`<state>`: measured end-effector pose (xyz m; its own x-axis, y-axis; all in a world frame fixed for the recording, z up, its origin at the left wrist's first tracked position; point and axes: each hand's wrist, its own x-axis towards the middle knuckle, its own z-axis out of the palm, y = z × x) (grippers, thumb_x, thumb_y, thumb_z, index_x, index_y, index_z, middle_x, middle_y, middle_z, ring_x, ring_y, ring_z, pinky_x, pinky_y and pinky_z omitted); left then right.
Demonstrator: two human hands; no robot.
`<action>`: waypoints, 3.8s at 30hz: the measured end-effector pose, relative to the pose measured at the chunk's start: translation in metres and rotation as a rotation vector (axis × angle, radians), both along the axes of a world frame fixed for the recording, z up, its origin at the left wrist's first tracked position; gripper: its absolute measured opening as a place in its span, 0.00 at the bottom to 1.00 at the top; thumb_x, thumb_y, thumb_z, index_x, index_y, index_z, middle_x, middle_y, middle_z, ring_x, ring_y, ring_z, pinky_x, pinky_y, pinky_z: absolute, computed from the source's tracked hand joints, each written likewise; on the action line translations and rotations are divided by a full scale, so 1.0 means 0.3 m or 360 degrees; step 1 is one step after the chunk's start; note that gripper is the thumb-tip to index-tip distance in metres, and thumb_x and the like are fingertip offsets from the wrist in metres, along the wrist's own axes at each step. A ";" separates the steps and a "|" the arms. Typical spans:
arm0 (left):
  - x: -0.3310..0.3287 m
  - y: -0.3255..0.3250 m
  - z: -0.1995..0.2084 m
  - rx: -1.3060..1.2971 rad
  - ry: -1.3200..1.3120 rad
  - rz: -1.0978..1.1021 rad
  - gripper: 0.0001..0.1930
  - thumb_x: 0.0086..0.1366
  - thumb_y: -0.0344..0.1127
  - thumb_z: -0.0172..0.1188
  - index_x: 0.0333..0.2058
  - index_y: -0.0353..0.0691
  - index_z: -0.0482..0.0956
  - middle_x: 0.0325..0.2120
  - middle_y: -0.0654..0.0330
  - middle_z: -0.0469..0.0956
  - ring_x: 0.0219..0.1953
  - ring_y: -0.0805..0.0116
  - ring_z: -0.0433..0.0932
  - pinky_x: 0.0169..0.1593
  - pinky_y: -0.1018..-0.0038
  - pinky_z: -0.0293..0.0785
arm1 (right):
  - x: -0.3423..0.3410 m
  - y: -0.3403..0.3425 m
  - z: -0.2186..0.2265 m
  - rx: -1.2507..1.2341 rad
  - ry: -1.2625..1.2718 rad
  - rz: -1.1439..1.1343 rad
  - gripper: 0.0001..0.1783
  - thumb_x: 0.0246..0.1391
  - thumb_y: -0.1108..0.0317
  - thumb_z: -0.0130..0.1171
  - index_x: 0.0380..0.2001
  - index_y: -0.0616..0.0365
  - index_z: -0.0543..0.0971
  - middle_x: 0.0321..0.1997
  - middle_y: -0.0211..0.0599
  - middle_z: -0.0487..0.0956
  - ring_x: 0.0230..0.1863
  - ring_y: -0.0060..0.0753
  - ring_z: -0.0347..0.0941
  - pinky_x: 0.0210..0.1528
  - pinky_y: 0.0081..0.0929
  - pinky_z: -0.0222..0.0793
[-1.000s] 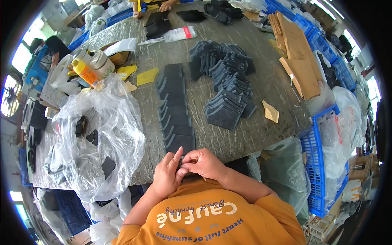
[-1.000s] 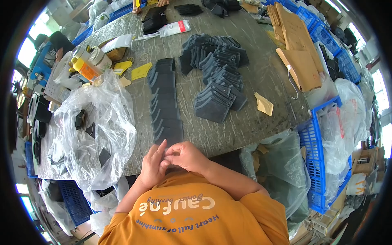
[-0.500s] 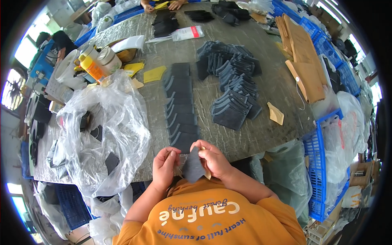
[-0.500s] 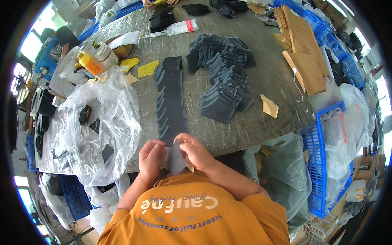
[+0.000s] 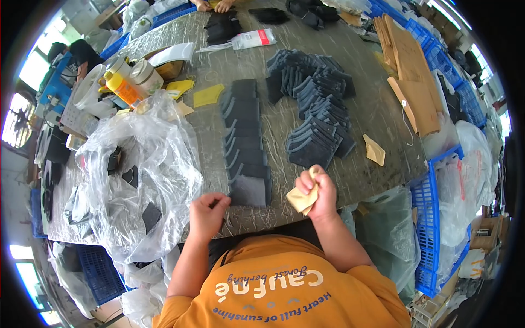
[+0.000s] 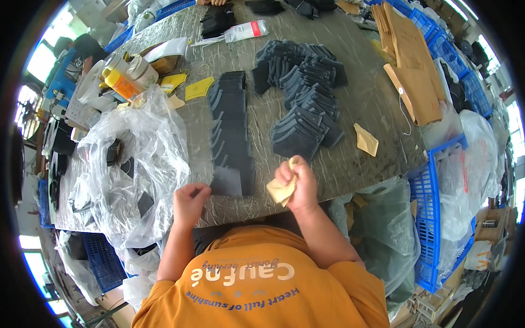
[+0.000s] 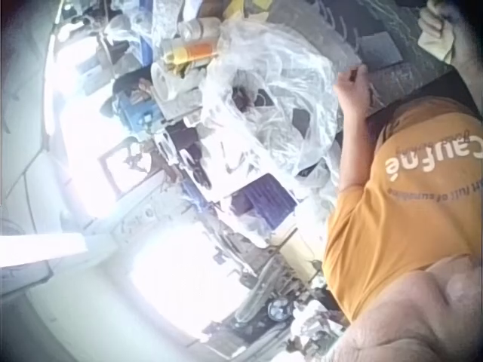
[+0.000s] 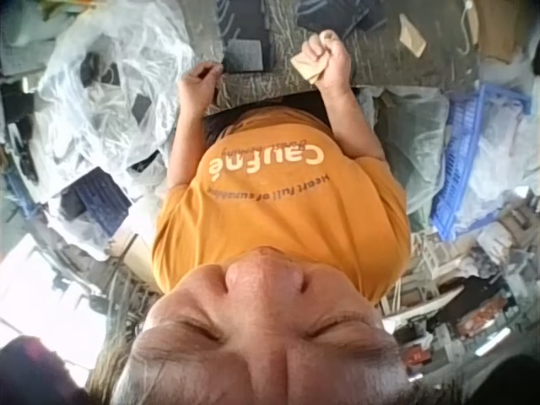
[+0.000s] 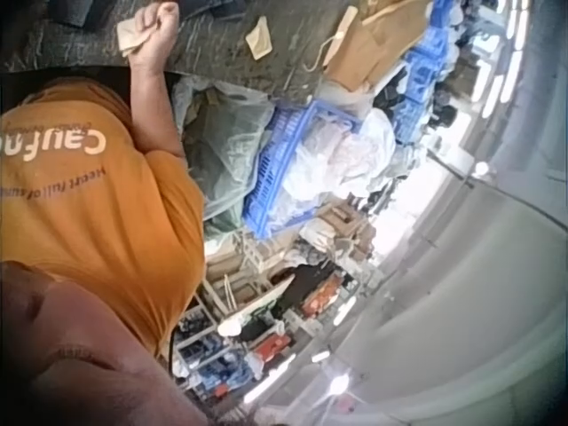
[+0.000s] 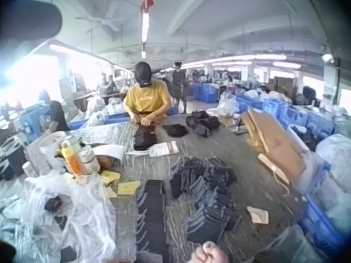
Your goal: Manually inspect, align, and organize black shoe components from a stack onto a workspace.
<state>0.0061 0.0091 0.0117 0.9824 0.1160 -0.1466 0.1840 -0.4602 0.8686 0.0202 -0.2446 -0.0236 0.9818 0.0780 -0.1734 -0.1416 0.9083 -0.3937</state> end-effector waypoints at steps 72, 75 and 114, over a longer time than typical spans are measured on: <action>-0.001 -0.112 0.034 0.0019 -0.0852 -0.0449 0.11 0.56 0.19 0.54 0.39 0.34 0.73 0.30 0.55 0.71 0.29 0.63 0.71 0.33 0.73 0.69 | -0.039 0.182 0.190 -0.1837 -0.0369 0.0783 0.07 0.51 0.71 0.60 0.30 0.64 0.79 0.24 0.34 0.78 0.27 0.19 0.72 0.31 0.19 0.68; -0.018 -0.115 0.020 -0.0097 -0.0750 -0.0425 0.12 0.56 0.18 0.54 0.39 0.35 0.73 0.31 0.54 0.71 0.31 0.62 0.72 0.35 0.74 0.69 | -0.041 0.184 0.172 -0.1595 -0.0128 0.1058 0.04 0.51 0.72 0.58 0.29 0.61 0.78 0.21 0.27 0.74 0.24 0.13 0.68 0.25 0.14 0.63; 0.179 -0.002 -0.083 -0.0088 0.0231 -0.0024 0.04 0.53 0.29 0.61 0.25 0.35 0.78 0.17 0.67 0.74 0.18 0.81 0.68 0.23 0.83 0.63 | -0.260 -0.730 -0.095 -0.2570 0.0958 -0.2015 0.15 0.56 0.72 0.47 0.46 0.66 0.70 0.50 0.45 0.72 0.50 0.34 0.69 0.54 0.27 0.62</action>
<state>0.0597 0.0084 -0.0132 0.9519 0.0891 -0.2932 0.3030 -0.4161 0.8574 -0.0579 -0.4636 -0.0519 0.1862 -0.9094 0.3720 -0.2557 -0.4104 -0.8753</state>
